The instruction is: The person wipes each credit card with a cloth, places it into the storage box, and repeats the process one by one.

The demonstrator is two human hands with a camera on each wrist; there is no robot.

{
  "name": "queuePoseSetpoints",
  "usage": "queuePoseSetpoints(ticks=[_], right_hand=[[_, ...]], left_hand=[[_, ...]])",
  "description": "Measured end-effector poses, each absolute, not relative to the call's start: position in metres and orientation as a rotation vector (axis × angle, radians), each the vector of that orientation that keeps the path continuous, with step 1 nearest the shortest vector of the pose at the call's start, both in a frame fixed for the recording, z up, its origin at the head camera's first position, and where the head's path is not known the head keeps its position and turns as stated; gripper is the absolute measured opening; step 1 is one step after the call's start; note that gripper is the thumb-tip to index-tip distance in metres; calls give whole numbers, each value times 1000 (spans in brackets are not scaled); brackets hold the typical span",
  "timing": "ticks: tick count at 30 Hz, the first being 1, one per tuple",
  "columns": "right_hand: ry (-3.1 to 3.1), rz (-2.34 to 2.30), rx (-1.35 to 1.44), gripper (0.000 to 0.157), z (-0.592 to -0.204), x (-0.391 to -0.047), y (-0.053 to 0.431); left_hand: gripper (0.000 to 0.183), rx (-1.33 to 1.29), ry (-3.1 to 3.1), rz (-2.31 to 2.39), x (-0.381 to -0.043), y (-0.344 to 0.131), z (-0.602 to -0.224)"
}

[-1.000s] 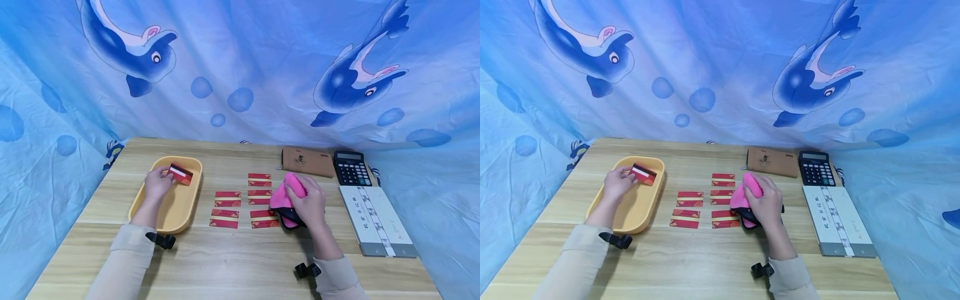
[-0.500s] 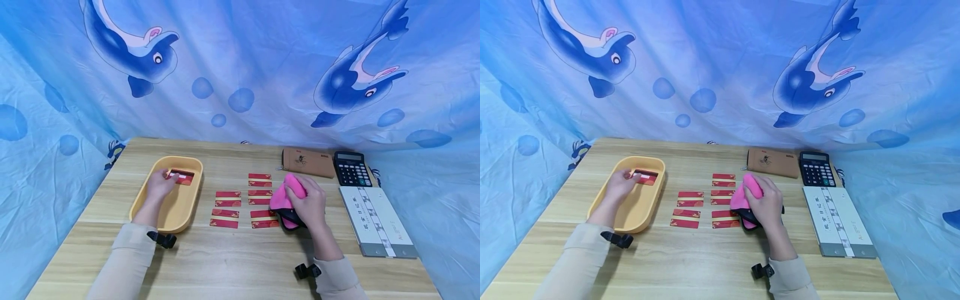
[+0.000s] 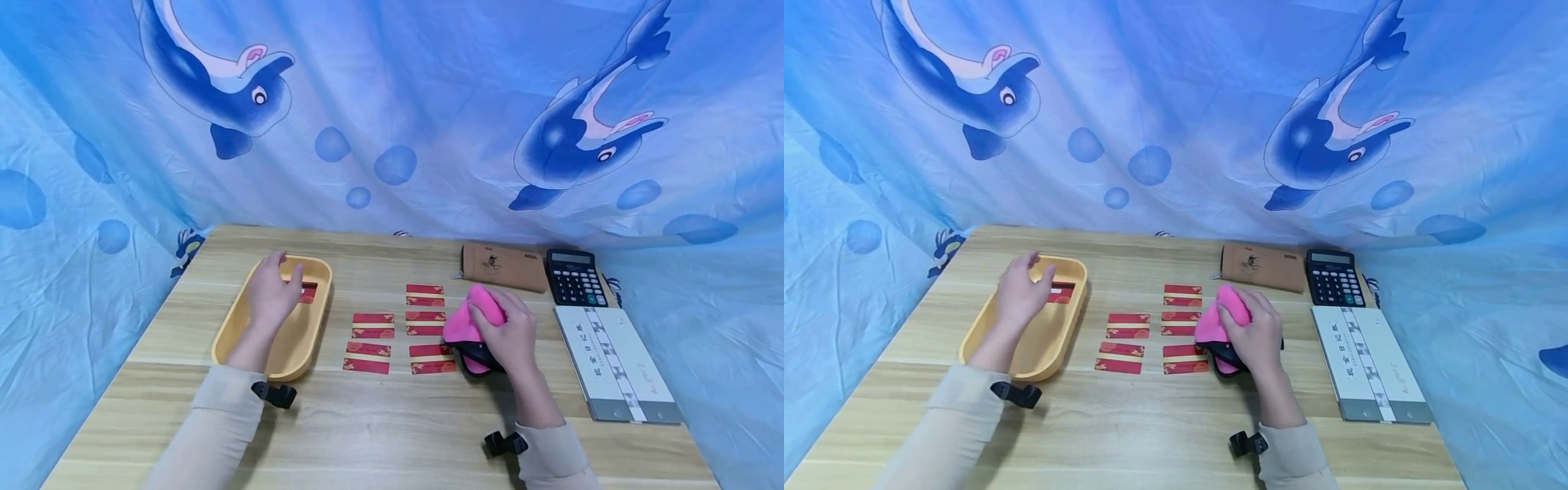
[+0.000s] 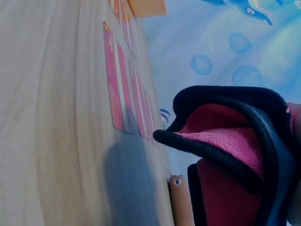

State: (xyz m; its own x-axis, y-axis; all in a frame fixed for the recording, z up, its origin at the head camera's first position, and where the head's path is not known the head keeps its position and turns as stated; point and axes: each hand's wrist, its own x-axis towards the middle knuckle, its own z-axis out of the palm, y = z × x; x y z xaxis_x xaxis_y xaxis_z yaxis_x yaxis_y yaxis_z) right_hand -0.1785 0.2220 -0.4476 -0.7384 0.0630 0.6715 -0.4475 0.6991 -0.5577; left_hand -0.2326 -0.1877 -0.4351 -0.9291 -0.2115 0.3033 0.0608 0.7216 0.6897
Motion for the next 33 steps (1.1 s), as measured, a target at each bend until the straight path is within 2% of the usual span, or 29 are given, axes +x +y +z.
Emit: queuePoseSetpoints(ticks=[4,8,15,33], right_hand=[[-2222,964,275,42,-445,-178,225],[-2237,987,232,43,-443,-177,228],[-2230,991,241,43,-442,-175,233],[-2207,983,307,44,-448,-173,243]], left_hand=[[45,-119,-2478,-1039,-231,-159,-423],[42,-327,-2472,-1227,-229,-130,-417],[39,-506,-2530,-1450,-224,-93,-420],[35,-431,-2589,-1642,-234,-58,-469]])
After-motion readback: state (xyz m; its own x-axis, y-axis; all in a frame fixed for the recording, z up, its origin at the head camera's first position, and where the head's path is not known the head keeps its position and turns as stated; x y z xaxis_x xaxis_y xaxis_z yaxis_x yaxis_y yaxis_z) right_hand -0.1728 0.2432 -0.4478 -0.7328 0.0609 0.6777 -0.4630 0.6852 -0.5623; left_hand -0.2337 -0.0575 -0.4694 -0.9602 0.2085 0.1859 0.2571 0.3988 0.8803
